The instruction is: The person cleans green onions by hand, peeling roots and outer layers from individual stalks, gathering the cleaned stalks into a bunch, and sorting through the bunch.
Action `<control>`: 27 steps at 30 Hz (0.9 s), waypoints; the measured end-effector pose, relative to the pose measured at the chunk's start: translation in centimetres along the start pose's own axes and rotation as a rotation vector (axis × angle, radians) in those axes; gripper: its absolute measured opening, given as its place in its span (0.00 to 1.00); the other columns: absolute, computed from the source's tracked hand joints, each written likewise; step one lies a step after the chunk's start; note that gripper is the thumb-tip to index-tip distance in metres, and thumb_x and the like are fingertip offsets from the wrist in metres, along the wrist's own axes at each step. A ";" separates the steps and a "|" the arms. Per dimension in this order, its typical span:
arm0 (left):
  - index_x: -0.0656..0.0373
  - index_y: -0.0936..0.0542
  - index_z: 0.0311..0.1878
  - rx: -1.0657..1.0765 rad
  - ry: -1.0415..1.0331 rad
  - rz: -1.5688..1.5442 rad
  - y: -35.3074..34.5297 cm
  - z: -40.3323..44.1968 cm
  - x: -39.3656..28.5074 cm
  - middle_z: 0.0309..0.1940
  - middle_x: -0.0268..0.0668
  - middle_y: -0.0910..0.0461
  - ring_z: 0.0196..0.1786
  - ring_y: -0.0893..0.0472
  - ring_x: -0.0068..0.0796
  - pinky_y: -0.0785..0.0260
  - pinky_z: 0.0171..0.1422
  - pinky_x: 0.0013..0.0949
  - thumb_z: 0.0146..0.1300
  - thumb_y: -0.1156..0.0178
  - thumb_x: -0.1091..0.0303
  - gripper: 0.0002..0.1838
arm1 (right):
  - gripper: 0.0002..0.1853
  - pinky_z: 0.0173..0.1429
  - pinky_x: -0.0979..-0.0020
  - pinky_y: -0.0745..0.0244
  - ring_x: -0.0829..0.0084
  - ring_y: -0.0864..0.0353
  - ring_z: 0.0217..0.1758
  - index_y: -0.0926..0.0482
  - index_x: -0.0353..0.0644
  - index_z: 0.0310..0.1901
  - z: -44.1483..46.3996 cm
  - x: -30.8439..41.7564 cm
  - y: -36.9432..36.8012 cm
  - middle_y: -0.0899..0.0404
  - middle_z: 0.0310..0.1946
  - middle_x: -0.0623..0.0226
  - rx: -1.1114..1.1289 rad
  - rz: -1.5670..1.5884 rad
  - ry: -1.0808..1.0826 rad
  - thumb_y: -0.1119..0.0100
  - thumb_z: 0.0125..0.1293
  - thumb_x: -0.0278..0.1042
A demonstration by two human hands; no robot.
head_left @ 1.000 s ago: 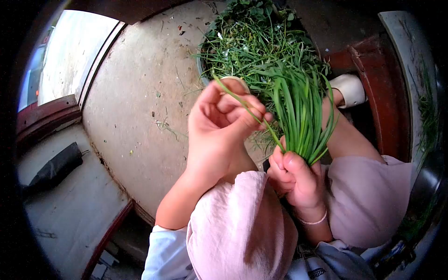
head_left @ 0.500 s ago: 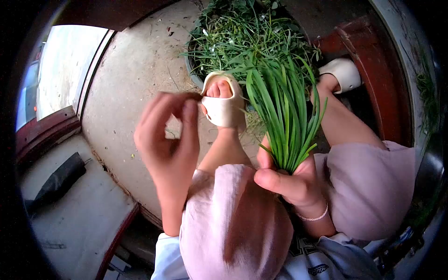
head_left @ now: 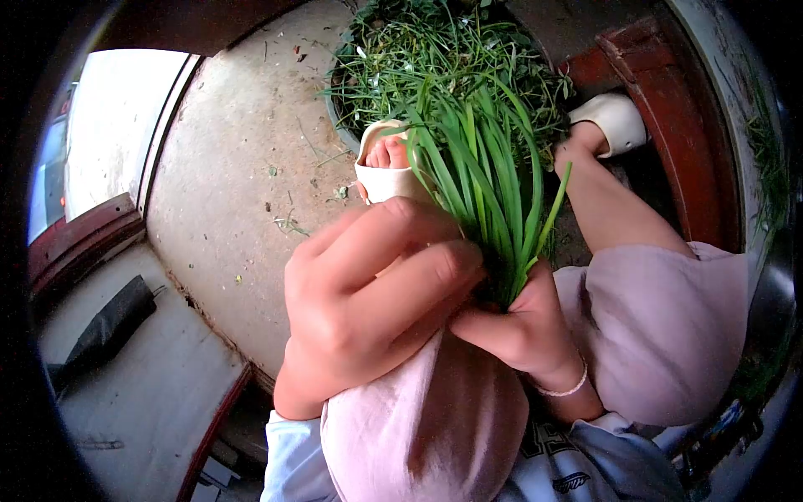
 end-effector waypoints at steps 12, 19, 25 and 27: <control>0.69 0.25 0.31 -0.548 0.480 -0.073 4.7 -3.0 5.5 0.26 0.37 0.25 0.27 0.27 0.17 0.36 0.27 0.17 0.49 0.48 0.85 0.06 | 0.05 0.27 0.80 0.37 0.85 0.35 0.22 0.29 0.39 0.24 -0.2 -0.3 -1.0 0.33 0.17 0.78 0.143 -0.112 -0.024 0.42 0.45 0.24; 0.66 0.27 0.22 -0.565 0.487 -0.205 5.7 -3.7 4.9 0.18 0.32 0.31 0.20 0.35 0.17 0.44 0.25 0.18 0.46 0.43 0.79 0.02 | 0.09 0.24 0.81 0.49 0.83 0.42 0.20 0.36 0.41 0.18 0.1 0.3 -1.3 0.38 0.16 0.76 0.129 -0.157 -0.048 0.44 0.43 0.19; 0.69 0.28 0.26 -0.242 0.234 -0.176 3.9 -1.5 3.6 0.28 0.41 0.28 0.34 0.30 0.31 0.40 0.41 0.28 0.45 0.44 0.63 0.15 | 0.11 0.38 0.73 0.29 0.72 0.22 0.33 0.23 0.42 0.35 0.5 0.9 -1.2 0.22 0.30 0.64 0.088 -0.317 0.159 0.43 0.46 0.27; 0.69 0.27 0.24 -0.160 0.235 -0.230 2.5 -1.1 4.0 0.26 0.41 0.27 0.33 0.29 0.32 0.40 0.41 0.29 0.41 0.42 0.56 0.20 | 0.11 0.36 0.72 0.28 0.70 0.21 0.33 0.23 0.43 0.34 0.4 0.4 -0.4 0.22 0.28 0.62 -0.020 -0.336 0.187 0.42 0.45 0.27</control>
Point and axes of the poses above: each hand's wrist, its own z-axis towards the middle knuckle, its own y-axis out of the back of the hand, x = y × z, the point moved 9 cm from there along z, towards the middle knuckle
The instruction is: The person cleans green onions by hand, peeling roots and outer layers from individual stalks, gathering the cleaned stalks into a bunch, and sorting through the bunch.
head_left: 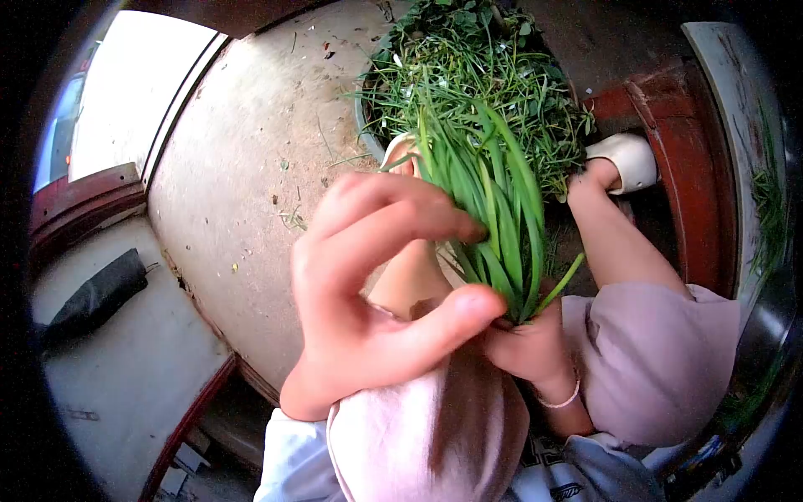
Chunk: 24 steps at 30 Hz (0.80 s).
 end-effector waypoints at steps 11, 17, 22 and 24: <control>0.65 0.26 0.20 -0.051 0.357 -0.114 -0.7 -1.0 2.9 0.16 0.33 0.28 0.22 0.29 0.18 0.38 0.27 0.21 0.43 0.40 0.76 0.04 | 0.09 0.31 0.69 0.29 0.63 0.22 0.29 0.22 0.44 0.31 -0.4 -2.4 0.1 0.23 0.24 0.57 0.003 -0.253 -0.149 0.41 0.46 0.36; 0.66 0.26 0.21 -0.086 0.364 -0.052 0.0 -1.5 3.3 0.15 0.34 0.28 0.21 0.29 0.18 0.38 0.26 0.21 0.45 0.41 0.77 0.04 | 0.10 0.33 0.69 0.29 0.67 0.21 0.30 0.23 0.42 0.33 -0.3 -3.1 0.3 0.22 0.26 0.59 -0.066 -0.141 -0.116 0.41 0.46 0.31; 0.67 0.27 0.23 -0.231 0.218 -0.019 1.1 -1.4 2.5 0.16 0.34 0.28 0.21 0.29 0.18 0.37 0.28 0.21 0.44 0.42 0.79 0.04 | 0.11 0.34 0.70 0.29 0.66 0.21 0.32 0.23 0.43 0.34 -0.2 -2.7 0.1 0.22 0.28 0.59 -0.042 -0.169 -0.103 0.42 0.46 0.30; 0.67 0.27 0.23 -0.243 0.241 -0.021 1.3 -1.5 2.7 0.16 0.34 0.28 0.21 0.29 0.17 0.37 0.28 0.21 0.44 0.42 0.79 0.04 | 0.11 0.35 0.70 0.29 0.66 0.21 0.32 0.23 0.43 0.35 -0.2 -2.5 0.1 0.22 0.28 0.59 -0.036 -0.178 -0.088 0.41 0.46 0.30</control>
Point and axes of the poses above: each hand's wrist, its own z-axis towards the middle knuckle, its own y-axis out of the back of the hand, x = y × z, the point moved 9 cm from there along z, towards the middle knuckle
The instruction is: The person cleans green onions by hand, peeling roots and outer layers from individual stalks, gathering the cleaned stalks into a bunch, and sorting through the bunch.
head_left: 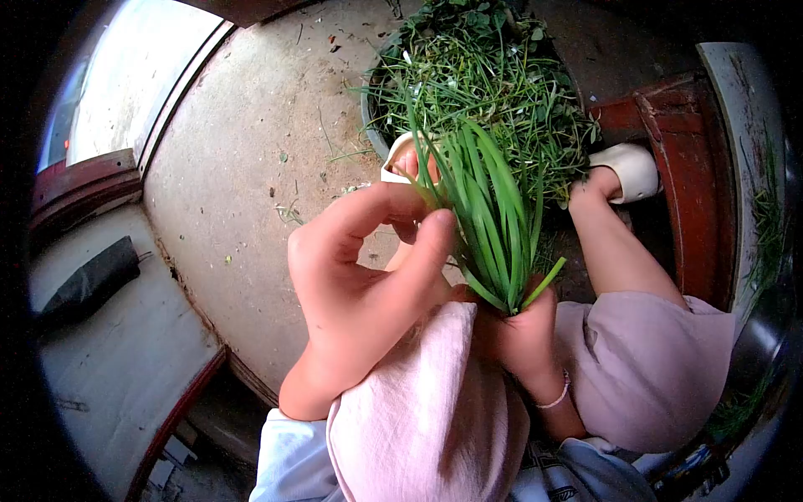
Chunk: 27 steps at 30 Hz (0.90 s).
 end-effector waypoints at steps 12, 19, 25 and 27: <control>0.69 0.28 0.22 -0.086 -0.035 0.040 0.8 0.0 0.3 0.16 0.38 0.29 0.22 0.28 0.19 0.36 0.28 0.21 0.43 0.43 0.81 0.03 | 0.09 0.36 0.72 0.29 0.69 0.22 0.34 0.23 0.40 0.35 0.0 -0.2 -0.5 0.22 0.30 0.59 0.041 0.076 -0.083 0.42 0.49 0.28; 0.66 0.31 0.20 -0.405 0.103 0.178 4.4 1.4 2.4 0.13 0.30 0.31 0.18 0.31 0.14 0.40 0.23 0.16 0.54 0.47 0.78 0.08 | 0.08 0.37 0.73 0.28 0.71 0.21 0.34 0.22 0.38 0.32 -0.4 0.7 0.0 0.22 0.29 0.60 0.028 0.032 0.053 0.41 0.46 0.25; 0.65 0.29 0.24 -0.319 0.031 0.286 4.9 1.3 2.6 0.17 0.31 0.29 0.19 0.34 0.13 0.43 0.21 0.16 0.56 0.48 0.76 0.06 | 0.08 0.34 0.75 0.29 0.75 0.23 0.29 0.23 0.37 0.30 -0.2 0.8 0.6 0.22 0.26 0.63 -0.006 0.030 0.156 0.40 0.44 0.24; 0.66 0.27 0.27 -0.301 0.117 0.000 4.3 1.3 2.1 0.23 0.34 0.26 0.24 0.33 0.14 0.42 0.25 0.17 0.59 0.53 0.73 0.08 | 0.10 0.34 0.73 0.28 0.71 0.21 0.31 0.22 0.41 0.32 0.0 1.3 0.5 0.22 0.28 0.61 0.023 -0.040 0.199 0.40 0.45 0.26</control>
Point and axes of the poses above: each hand's wrist, its own z-axis towards the middle knuckle, its own y-axis out of the back of the hand, x = y × z, the point moved 9 cm from there along z, towards the middle knuckle
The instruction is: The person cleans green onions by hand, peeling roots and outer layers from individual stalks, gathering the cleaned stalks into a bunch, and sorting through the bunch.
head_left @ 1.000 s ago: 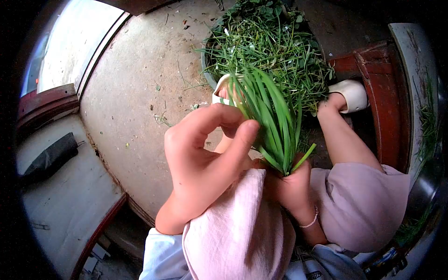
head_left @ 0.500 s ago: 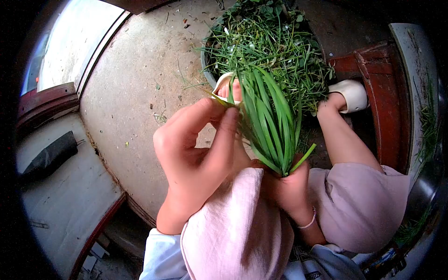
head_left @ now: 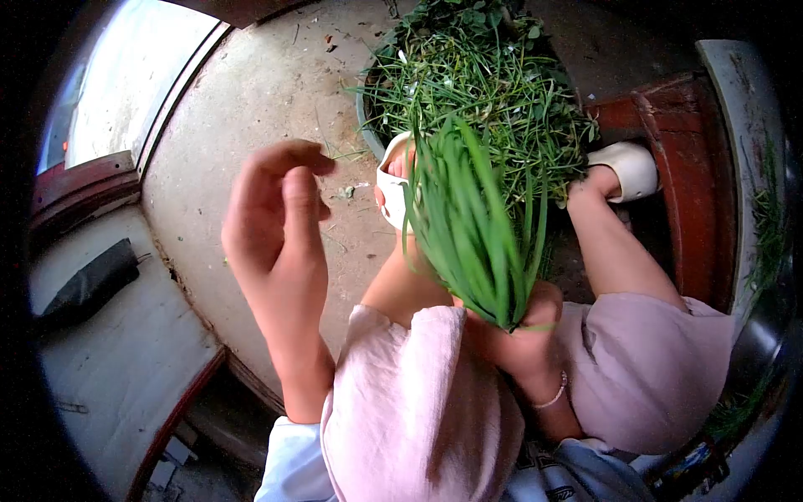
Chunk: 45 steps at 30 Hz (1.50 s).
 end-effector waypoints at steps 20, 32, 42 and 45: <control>0.70 0.25 0.34 0.303 0.184 -0.254 -3.0 -1.1 0.6 0.27 0.33 0.23 0.30 0.27 0.14 0.35 0.35 0.17 0.54 0.47 0.77 0.06 | 0.06 0.30 0.66 0.30 0.61 0.25 0.27 0.27 0.39 0.25 0.1 -1.5 -1.4 0.25 0.26 0.60 0.088 -0.596 0.193 0.51 0.42 0.26; 0.71 0.27 0.38 0.192 0.129 -0.345 -1.0 0.3 0.6 0.31 0.43 0.23 0.32 0.23 0.28 0.32 0.34 0.24 0.58 0.52 0.69 0.12 | 0.11 0.27 0.66 0.32 0.54 0.27 0.24 0.25 0.35 0.26 1.2 -3.5 -1.5 0.28 0.20 0.52 -0.032 -0.548 0.077 0.41 0.38 0.30; 0.71 0.27 0.37 0.212 0.117 -0.468 -1.0 0.3 0.6 0.31 0.44 0.24 0.33 0.24 0.28 0.32 0.39 0.28 0.60 0.54 0.69 0.13 | 0.08 0.27 0.63 0.32 0.52 0.27 0.24 0.25 0.36 0.27 1.5 -6.9 -1.3 0.29 0.19 0.50 -0.051 -0.622 -0.149 0.44 0.44 0.30; 0.71 0.27 0.36 0.205 0.141 -0.468 -0.9 0.4 0.8 0.30 0.44 0.24 0.33 0.24 0.29 0.32 0.40 0.28 0.60 0.55 0.69 0.13 | 0.08 0.26 0.63 0.33 0.52 0.27 0.24 0.26 0.36 0.26 1.5 -7.2 -1.1 0.29 0.18 0.51 -0.075 -0.605 -0.174 0.44 0.44 0.30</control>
Point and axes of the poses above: each hand's wrist, its own z-axis towards the middle knuckle, its own y-axis out of the back of the hand, x = y × z, the point moved 9 cm from there along z, towards the middle knuckle
